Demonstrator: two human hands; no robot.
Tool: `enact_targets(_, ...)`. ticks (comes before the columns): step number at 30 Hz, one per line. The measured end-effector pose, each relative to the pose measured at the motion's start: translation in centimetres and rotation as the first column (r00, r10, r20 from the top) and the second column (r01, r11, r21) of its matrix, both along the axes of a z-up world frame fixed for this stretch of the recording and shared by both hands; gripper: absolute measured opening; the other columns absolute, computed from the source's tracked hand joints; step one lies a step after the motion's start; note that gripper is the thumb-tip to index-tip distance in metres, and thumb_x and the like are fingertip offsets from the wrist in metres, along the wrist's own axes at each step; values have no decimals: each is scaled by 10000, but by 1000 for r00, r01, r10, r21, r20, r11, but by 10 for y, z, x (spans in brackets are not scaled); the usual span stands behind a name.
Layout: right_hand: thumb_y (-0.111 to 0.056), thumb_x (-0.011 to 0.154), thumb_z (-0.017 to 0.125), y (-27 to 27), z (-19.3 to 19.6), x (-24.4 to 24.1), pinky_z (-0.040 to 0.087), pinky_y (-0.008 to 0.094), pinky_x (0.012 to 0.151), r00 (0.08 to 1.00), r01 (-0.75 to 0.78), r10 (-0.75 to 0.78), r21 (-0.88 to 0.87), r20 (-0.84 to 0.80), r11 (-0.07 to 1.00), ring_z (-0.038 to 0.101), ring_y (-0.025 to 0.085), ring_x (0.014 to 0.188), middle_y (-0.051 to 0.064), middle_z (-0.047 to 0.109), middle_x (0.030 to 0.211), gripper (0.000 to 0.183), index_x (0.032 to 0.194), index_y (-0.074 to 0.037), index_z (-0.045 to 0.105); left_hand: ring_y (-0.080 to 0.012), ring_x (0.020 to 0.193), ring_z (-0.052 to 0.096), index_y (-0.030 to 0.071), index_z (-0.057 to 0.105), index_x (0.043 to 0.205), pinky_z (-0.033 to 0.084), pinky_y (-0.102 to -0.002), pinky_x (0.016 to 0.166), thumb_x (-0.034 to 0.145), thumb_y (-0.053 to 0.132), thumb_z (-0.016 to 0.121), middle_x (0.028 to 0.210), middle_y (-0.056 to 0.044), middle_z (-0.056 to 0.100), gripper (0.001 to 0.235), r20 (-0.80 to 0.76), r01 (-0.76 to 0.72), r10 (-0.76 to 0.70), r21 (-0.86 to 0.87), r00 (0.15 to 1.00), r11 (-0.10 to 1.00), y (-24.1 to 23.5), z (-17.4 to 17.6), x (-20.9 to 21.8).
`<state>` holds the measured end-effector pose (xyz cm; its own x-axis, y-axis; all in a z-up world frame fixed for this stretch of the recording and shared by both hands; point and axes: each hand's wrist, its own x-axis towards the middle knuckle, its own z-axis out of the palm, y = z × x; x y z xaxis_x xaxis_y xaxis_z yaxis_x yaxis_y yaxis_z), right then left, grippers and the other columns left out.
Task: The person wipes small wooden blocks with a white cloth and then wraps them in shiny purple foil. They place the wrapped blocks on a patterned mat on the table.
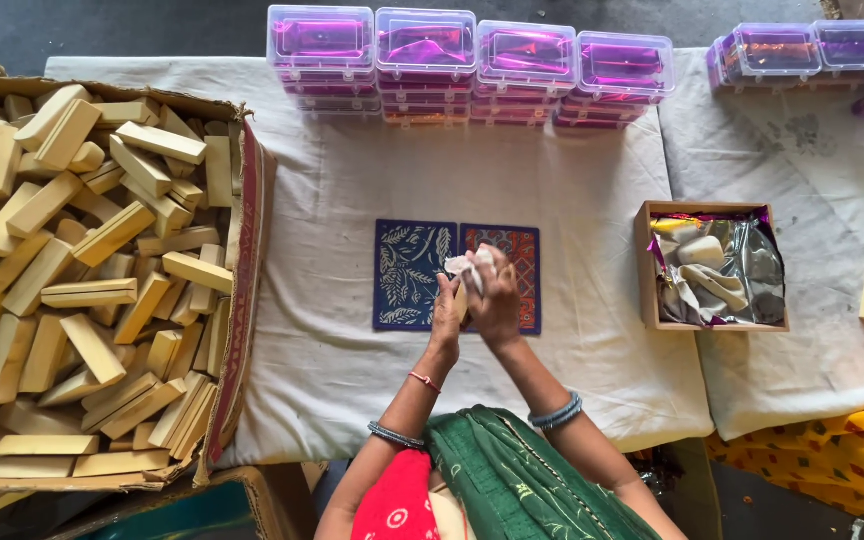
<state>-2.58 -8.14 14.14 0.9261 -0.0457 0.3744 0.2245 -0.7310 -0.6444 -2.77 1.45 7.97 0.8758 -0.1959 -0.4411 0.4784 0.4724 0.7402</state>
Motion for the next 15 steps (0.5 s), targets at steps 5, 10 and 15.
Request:
enact_targets(5,-129,863,729,23,8,-52,516,427,959,989,-67,83,-131,125,989,586,372,1125,189,620,1252,314,1170,-59,720,-133,1043,665,98,515,1476,570,-262,868,1014,684,229,1149,-37,655,799,-59,-77,67,-190,996,979,12,9,7)
enact_targets(10,-115,889,749,6,-1,-65,548,396,964,983,-173,182,216,-23,961,650,268,1124,117,659,1221,249,1137,-102,754,-133,802,606,41,543,1377,558,-251,673,1121,550,369,999,-54,623,596,-55,-134,122,-327,991,936,18,-75,20)
enact_targets(15,-152,978,680,-6,12,-49,555,368,982,1000,20,-12,325,-27,945,650,255,1151,123,619,1284,219,1187,-97,717,-132,679,627,51,615,1219,535,-249,563,1114,485,433,870,-58,665,482,-82,-69,47,-296,996,953,14,-39,21)
